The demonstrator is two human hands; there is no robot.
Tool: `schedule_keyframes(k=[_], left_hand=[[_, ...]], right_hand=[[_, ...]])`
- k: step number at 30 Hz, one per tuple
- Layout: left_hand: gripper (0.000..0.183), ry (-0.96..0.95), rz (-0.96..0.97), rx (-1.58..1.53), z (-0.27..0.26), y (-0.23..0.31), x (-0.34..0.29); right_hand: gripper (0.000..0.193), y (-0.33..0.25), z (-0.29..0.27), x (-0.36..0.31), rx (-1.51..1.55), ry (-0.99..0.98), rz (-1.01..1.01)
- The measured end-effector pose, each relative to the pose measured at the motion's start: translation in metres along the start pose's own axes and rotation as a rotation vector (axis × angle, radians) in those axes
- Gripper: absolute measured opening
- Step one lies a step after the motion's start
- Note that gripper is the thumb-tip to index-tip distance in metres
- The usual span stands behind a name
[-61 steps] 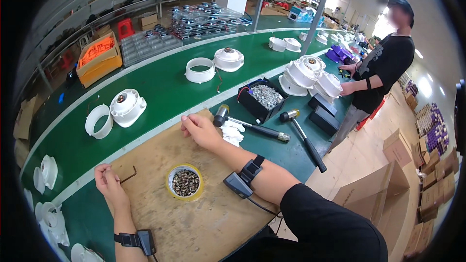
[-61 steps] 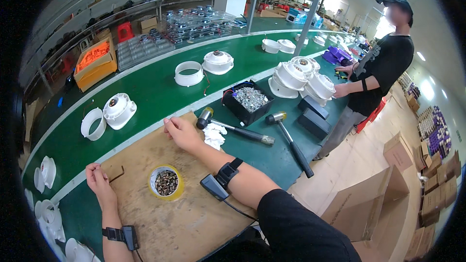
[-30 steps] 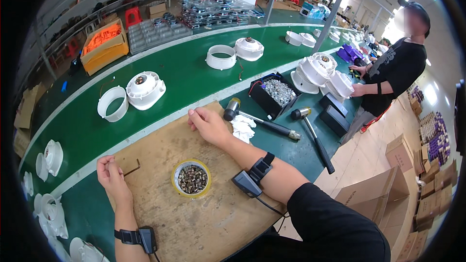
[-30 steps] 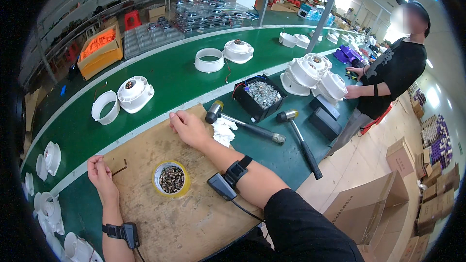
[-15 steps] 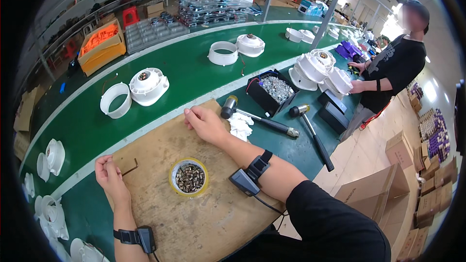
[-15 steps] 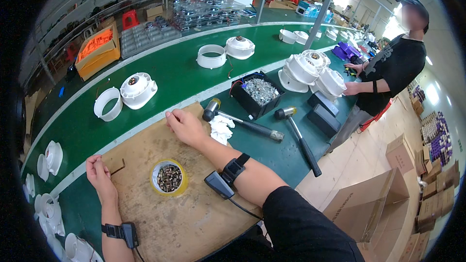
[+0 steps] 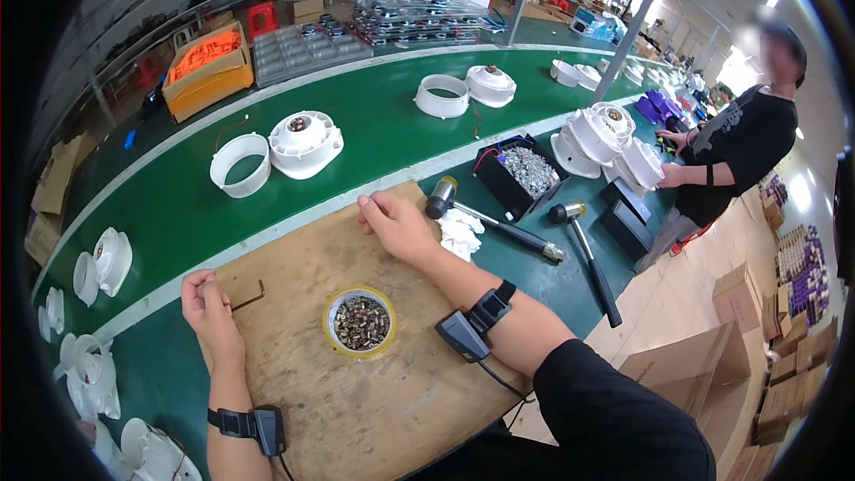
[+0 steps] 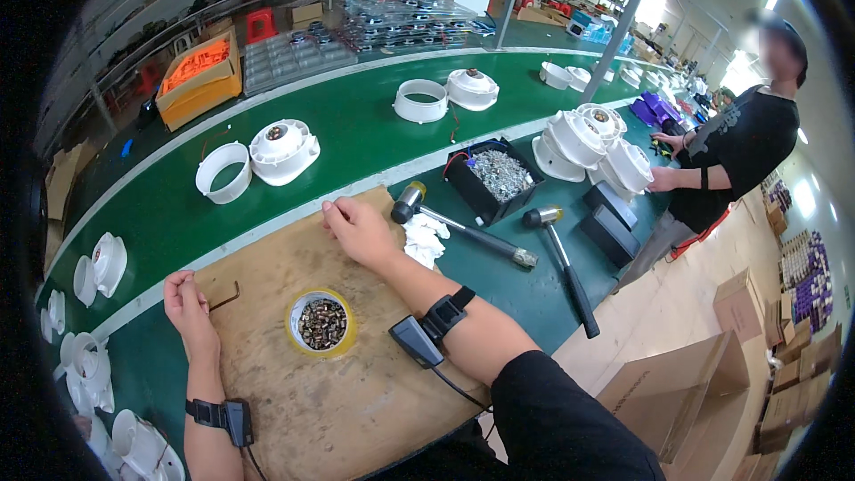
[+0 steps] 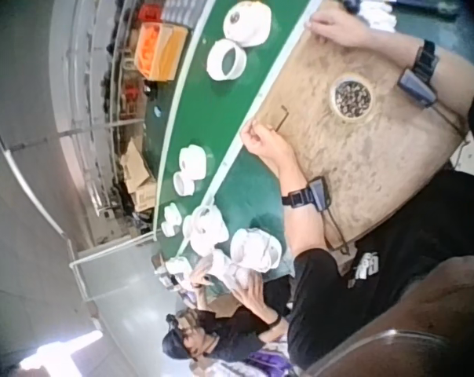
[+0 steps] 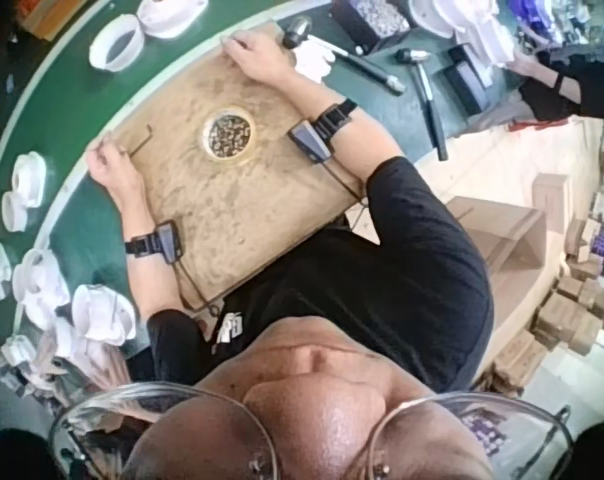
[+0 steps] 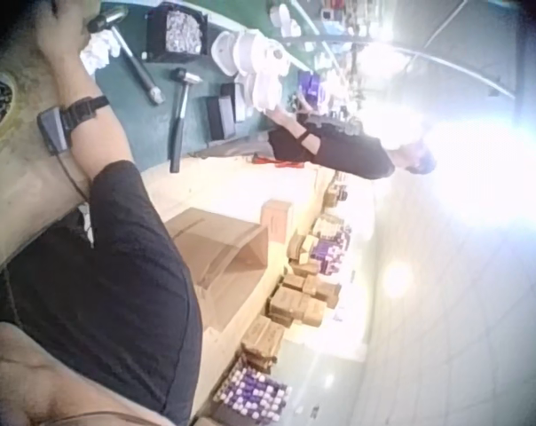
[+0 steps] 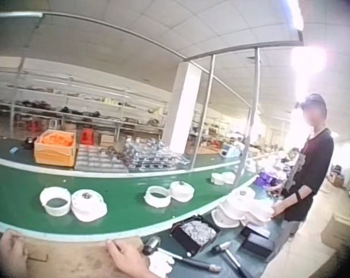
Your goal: The person assembles white plastic electrical housings on a green workbench. They use a hammer and a metal rod to insert pins into the center of the housings, then insert small copper components into the central hole. The person handles multiple units sequentially, placing finished items on the table.
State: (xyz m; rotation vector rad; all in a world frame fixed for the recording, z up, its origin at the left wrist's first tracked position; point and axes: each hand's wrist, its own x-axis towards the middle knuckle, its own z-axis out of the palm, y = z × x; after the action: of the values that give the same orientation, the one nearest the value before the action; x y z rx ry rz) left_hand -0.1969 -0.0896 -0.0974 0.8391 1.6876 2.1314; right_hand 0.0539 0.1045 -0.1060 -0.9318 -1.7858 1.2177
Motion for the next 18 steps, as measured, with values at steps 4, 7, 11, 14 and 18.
schedule_keyframes(k=[4, 7, 11, 14, 18], left_hand=[[0.005, 0.081, 0.006, 0.102, -0.015, -0.005, 0.003], [0.004, 0.072, 0.047, 0.185, -0.009, -0.006, 0.003], [0.008, 0.08, -0.039, -0.046, -0.012, 0.0, 0.01], [0.004, 0.114, -0.11, -0.117, -0.011, 0.015, 0.017], [0.004, 0.166, -0.091, -0.024, -0.035, 0.009, 0.05]], right_hand=[[0.042, 0.012, 0.008, 0.003, -0.11, -0.004, 0.006], [0.036, 0.03, 0.003, 0.004, -0.02, 0.026, 0.129], [0.038, 0.0, 0.0, -0.001, -0.072, -0.015, 0.076], [0.038, -0.008, 0.002, -0.006, -0.001, -0.03, 0.059], [0.038, -0.007, 0.003, -0.004, 0.04, -0.051, 0.062]])
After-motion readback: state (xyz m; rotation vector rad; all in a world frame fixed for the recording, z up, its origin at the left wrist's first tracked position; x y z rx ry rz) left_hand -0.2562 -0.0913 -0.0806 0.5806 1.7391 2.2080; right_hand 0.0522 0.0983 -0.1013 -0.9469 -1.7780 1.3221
